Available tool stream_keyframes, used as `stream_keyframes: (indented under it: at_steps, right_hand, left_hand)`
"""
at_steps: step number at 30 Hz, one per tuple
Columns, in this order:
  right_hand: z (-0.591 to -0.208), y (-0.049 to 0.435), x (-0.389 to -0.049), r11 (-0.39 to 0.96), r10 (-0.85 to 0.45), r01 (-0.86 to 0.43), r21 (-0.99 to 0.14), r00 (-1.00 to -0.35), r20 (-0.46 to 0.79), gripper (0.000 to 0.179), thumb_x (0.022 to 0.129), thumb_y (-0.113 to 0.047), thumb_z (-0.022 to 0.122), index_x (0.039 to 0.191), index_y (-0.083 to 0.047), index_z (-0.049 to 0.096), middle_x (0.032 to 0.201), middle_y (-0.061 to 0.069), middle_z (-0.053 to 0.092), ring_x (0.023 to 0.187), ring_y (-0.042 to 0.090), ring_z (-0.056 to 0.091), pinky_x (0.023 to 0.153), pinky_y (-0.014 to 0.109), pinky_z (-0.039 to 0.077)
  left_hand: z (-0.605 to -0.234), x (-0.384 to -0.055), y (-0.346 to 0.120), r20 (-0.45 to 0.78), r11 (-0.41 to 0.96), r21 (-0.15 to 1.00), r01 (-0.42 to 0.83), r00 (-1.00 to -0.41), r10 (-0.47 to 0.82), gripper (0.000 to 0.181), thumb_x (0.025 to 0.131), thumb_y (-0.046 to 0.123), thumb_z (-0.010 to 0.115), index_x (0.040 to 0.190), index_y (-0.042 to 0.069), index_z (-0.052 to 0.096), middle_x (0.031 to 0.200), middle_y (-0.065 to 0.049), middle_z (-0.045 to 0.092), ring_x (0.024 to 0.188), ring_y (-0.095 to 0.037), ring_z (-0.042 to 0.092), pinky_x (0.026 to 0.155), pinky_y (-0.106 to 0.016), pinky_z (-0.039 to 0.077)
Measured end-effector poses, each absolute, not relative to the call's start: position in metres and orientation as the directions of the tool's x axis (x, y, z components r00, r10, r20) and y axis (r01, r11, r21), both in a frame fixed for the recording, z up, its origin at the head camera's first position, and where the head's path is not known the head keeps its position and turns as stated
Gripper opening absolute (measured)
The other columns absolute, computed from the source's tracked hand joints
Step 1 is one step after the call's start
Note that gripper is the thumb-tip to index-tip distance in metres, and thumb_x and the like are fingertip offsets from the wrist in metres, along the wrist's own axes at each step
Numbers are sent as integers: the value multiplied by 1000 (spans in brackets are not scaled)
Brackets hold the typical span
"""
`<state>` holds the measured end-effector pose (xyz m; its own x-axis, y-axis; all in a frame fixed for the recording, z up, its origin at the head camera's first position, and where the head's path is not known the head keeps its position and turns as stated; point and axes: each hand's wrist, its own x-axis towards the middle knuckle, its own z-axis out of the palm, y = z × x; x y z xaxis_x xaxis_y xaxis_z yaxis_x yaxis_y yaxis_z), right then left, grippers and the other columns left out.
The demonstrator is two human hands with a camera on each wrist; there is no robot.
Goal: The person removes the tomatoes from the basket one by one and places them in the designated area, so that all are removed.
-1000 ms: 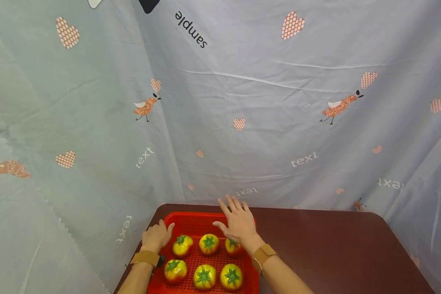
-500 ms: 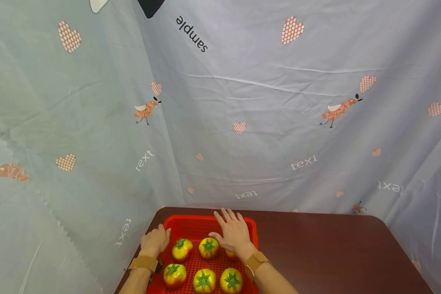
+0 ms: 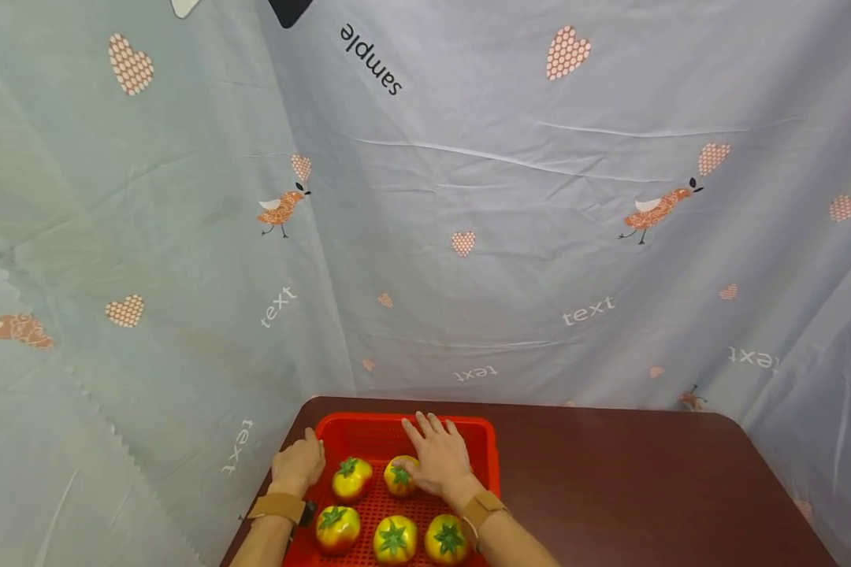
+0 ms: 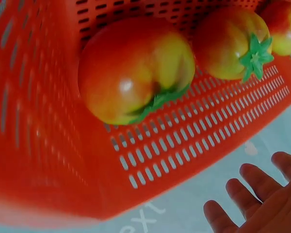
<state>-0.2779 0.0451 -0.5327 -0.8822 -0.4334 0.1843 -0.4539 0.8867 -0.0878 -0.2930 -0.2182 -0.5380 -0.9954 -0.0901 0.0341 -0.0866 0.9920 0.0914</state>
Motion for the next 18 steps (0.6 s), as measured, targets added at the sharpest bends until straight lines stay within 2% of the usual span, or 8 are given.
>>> stream_keyframes:
  at_steps: [3,18]
  right_hand:
    - [-535,43,-278,886,-440,-456,-88,-885,154,69,94,-63,45,151,-25,39,155,5,40,142,26,39,112,48,35]
    - [-552,38,-279,879,-462,-468,-88,-883,85,69,92,-62,50,149,-24,43,151,5,46,139,27,44,112,47,36]
  left_hand:
    - [-538,-293,-218,29,992,90,-86,-996,-89,51,101,20,48,136,-17,42,97,-29,69,79,-42,67,76,-56,53]
    - [-541,-293,-217,57,991,105,-87,-994,-93,53,100,20,50,137,-17,42,92,-27,70,71,-39,67,69,-53,55]
